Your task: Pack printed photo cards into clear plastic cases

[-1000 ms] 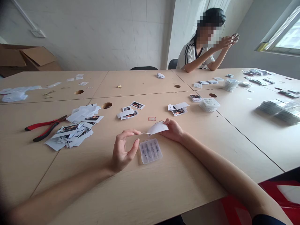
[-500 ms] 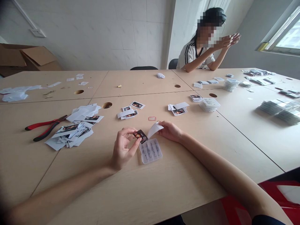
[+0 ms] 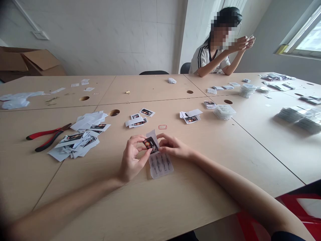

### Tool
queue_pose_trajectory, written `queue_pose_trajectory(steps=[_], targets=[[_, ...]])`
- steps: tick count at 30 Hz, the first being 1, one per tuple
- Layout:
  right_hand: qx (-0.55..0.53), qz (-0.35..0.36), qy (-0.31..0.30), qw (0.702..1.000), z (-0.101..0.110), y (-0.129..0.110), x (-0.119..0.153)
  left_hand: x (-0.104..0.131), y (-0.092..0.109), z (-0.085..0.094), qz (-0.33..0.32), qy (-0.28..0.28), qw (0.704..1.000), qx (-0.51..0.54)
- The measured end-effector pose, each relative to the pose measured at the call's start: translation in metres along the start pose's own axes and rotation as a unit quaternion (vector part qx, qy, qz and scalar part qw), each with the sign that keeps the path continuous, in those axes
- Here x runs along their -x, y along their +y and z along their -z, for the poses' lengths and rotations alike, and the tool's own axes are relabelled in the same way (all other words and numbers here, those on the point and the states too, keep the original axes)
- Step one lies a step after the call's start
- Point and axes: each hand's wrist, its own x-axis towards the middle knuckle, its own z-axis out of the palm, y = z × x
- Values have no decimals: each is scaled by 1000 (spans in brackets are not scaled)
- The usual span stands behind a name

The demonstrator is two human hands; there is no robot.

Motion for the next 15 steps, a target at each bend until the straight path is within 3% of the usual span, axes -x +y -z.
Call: queue_pose_trajectory(steps=[5, 15], targets=[[-42, -8, 23, 999, 3, 3, -1, -1, 0, 0, -6, -17, 1000, -10], [-1, -10, 60, 998, 2, 14, -3, 0, 2, 0, -7, -54, 998, -28]])
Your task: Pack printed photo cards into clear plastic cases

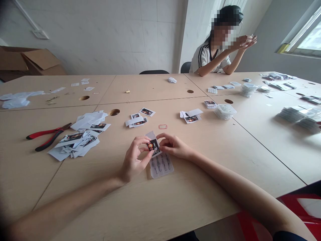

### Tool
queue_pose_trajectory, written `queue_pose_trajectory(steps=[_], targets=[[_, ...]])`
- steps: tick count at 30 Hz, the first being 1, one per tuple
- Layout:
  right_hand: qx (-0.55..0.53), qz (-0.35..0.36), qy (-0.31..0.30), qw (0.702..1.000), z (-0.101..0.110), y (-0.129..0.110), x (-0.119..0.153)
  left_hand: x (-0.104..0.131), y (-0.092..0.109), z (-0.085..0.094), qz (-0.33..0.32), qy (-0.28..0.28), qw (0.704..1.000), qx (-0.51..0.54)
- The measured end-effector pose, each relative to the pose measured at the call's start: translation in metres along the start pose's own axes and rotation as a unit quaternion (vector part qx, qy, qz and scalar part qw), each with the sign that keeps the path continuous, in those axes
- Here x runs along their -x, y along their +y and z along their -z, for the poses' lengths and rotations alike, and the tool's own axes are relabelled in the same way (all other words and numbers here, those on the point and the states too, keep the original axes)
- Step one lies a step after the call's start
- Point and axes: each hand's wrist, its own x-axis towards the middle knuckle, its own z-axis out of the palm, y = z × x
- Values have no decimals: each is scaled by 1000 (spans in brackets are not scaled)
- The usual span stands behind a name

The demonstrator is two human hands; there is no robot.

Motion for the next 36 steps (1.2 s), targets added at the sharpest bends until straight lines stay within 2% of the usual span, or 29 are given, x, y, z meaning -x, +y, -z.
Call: queue_pose_trajectory(steps=[7, 13, 23, 31, 36], targets=[[-28, 2, -16, 999, 1, -4, 0, 0, 1, 1, -11, -23, 999, -27], [-62, 3, -10, 998, 1, -1, 0, 2, -1, 0, -11, -18, 999, -26], [-88, -10, -32, 996, 5, -2, -1, 4, -2, 0, -56, -30, 997, -43], [-103, -44, -35, 993, 5, -4, -3, 5, -2, 0, -128, -37, 987, -88], [-102, -59, -54, 992, 7, -11, -3, 3, 2, 3, -197, -37, 972, -120]])
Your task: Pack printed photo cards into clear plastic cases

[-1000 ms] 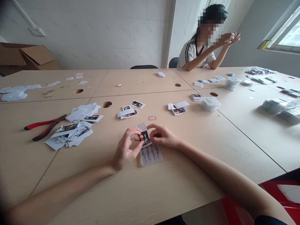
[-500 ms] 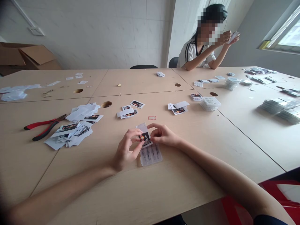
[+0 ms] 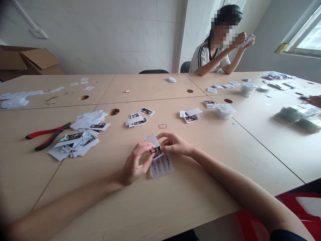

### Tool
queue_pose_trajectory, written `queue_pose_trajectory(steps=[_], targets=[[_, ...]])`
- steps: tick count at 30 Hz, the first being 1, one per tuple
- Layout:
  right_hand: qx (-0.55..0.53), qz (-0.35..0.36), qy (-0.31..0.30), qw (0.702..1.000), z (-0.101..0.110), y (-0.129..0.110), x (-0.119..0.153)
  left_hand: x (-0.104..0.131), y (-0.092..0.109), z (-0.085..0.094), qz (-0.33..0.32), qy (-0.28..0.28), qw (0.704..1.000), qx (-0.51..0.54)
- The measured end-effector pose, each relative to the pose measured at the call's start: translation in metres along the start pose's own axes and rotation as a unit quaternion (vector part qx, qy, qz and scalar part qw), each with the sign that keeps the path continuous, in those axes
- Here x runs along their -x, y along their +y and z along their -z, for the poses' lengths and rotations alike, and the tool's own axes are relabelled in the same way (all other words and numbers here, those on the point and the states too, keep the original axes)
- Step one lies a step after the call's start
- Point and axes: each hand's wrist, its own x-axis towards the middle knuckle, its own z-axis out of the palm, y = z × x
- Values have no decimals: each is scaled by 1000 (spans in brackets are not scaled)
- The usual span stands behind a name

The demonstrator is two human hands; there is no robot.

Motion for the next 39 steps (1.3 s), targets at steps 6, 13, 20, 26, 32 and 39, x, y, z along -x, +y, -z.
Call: queue_pose_trajectory(steps=[6, 13, 20, 26, 32, 39], targets=[[4, 5, -26, 1000, 2, 0, 0, 2, 2, 2, -22, -15, 999, -21], [15, 22, -21, 999, 1, 2, -1, 7, -1, 1, -47, -24, 998, -28], [6, 25, 22, 999, 1, 3, -1, 4, 0, 0, 7, 12, 1000, 24], [2, 50, 118, 992, 3, 8, -3, -3, -3, -2, 215, 78, 962, 147], [26, 81, 196, 977, 7, 13, -3, -3, -1, -2, 242, 45, 959, 140], [15, 92, 325, 941, 26, 24, -5, -4, -1, 0, 287, 9, 945, 159]])
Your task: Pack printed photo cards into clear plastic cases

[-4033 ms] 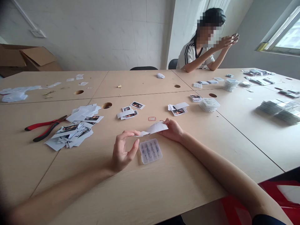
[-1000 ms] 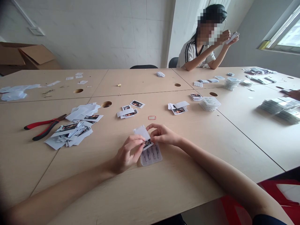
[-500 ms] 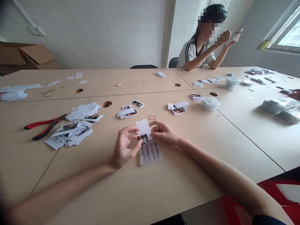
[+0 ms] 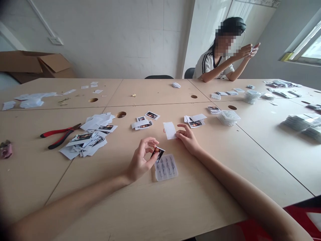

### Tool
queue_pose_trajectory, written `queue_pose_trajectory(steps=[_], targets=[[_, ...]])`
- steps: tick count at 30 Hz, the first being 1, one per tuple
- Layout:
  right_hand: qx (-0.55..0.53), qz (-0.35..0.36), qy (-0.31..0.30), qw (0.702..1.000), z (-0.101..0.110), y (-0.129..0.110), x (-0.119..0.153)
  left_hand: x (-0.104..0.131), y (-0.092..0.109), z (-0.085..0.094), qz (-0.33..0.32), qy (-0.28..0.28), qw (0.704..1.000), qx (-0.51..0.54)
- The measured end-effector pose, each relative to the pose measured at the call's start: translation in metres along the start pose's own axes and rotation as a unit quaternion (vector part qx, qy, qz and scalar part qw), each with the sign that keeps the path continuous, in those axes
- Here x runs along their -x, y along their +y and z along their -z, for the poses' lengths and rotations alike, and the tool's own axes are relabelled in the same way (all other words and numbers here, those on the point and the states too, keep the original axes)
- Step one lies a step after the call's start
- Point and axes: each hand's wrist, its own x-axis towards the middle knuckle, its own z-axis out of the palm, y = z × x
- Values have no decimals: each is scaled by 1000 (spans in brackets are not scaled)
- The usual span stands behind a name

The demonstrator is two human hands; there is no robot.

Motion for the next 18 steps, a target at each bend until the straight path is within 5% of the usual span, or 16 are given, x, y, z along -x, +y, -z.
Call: queue_pose_trajectory(steps=[6, 11, 14, 18], targets=[[-66, -26, 36, 997, -6, 3, -4, -5, -11, -1, 92, 28, 992, 79], [-121, -29, 41, 991, -33, -30, -37, -9, -22, -3, 172, 69, 973, 138], [-154, -70, -34, 985, -82, -61, -66, -8, -22, -3, 169, 67, 974, 138], [-169, -141, -107, 970, -178, -81, -90, -4, -16, -1, 179, 83, 967, 159]])
